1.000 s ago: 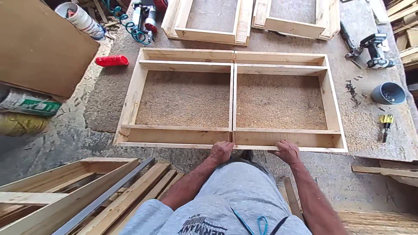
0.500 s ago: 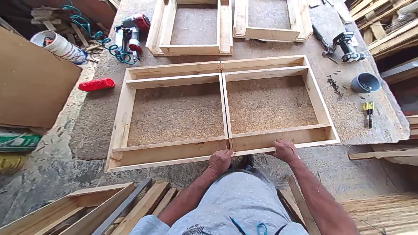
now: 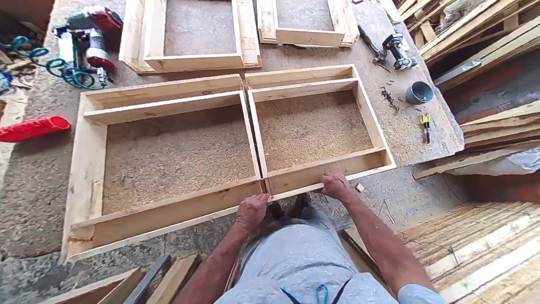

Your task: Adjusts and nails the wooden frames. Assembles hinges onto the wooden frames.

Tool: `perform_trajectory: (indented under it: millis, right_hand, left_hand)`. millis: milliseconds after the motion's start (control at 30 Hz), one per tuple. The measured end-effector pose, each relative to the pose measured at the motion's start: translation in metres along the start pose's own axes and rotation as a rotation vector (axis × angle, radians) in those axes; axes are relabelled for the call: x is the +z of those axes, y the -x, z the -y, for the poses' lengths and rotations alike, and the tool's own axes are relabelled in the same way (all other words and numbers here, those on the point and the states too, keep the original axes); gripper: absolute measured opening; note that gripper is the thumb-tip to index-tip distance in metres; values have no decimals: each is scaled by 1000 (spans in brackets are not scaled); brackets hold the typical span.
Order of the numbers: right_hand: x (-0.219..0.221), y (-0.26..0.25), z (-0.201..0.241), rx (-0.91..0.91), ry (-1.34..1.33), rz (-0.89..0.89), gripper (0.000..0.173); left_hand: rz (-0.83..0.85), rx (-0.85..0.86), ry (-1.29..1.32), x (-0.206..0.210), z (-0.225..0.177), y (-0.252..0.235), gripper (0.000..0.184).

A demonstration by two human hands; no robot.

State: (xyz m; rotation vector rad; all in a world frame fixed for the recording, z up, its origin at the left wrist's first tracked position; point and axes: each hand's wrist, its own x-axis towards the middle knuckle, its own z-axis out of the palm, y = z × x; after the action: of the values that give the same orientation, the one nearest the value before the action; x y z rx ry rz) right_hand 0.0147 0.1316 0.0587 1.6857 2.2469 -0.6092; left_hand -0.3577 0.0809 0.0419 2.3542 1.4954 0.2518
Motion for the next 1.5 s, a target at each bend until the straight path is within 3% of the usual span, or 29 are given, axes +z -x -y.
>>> perform_trajectory:
  millis: [133,233,267,333,400,433,467,500,533,567,633,700,733,800,933,1033,1067,1133,1200,1333,1500]
  right_hand:
    - [-12,7,30,28,-7,-27,60]
    - [-6,28,75,-289,-119,-288,43]
    - [4,33,91,-427,-157,-247,38]
    - [32,41,111,-665,-149,167,34]
    - [75,34,114,-726,26,646,41]
    - [97,36,110,-695,128,797,46]
    - [121,35,107,-717,175,814,47]
    - [139,33,112,-712,237,836,45]
    - [147,24,153,-463,417,1040,44]
    - [169,12,185,-227,481,1099,42]
    - [234,-26,198,-58,386,966,40]
    - [303,-85,165,-116,258,771,43]
    - [334,-119,140,-200,205,646,43]
    - [371,-188,133,-314,135,436,42]
    - [356,-303,166,-405,115,-55,47]
    - [328,-404,189,-199,70,-416,60]
    - [321,-436,192,-121,80,-461,62]
    - [315,-481,188,-36,77,-426,61]
    - [313,-505,183,-24,90,-343,65]
    - [310,-503,202,4,263,-291,82]
    - [326,-526,204,5,1,-431,100]
  left_hand:
    - [187,-68,131,-13,7,-5,25]
    - [148,-132,232,-8,6,-3,28]
    - [32,-157,235,-2,3,1,27]
    - [-351,-236,215,25,-17,17,23]
    - [-718,-352,209,58,-49,32,29]
    - [-881,-439,260,77,-73,40,30]
    - [-1000,-539,331,98,-90,51,28]
    - [-1057,-667,433,126,-107,62,24]
    - [-1030,-821,555,162,-122,75,20]
    - [-905,-977,692,204,-134,90,21]
    - [-495,-1257,1017,297,-147,123,33]
    - [-109,-1447,1289,391,-154,150,42]
    - [25,-1491,1347,429,-156,159,44]
    - [178,-1458,1342,477,-143,166,47]
    - [103,-1361,1542,514,-103,152,49]
    - [13,-1384,1512,514,-86,145,50]
    - [-31,-1385,1517,512,-86,144,49]
    - [-65,-1360,1533,512,-88,144,46]
    - [24,-1352,1553,517,-88,146,49]
    - [90,-1361,1550,522,-87,148,51]
    - [86,-1371,1537,529,-89,145,49]
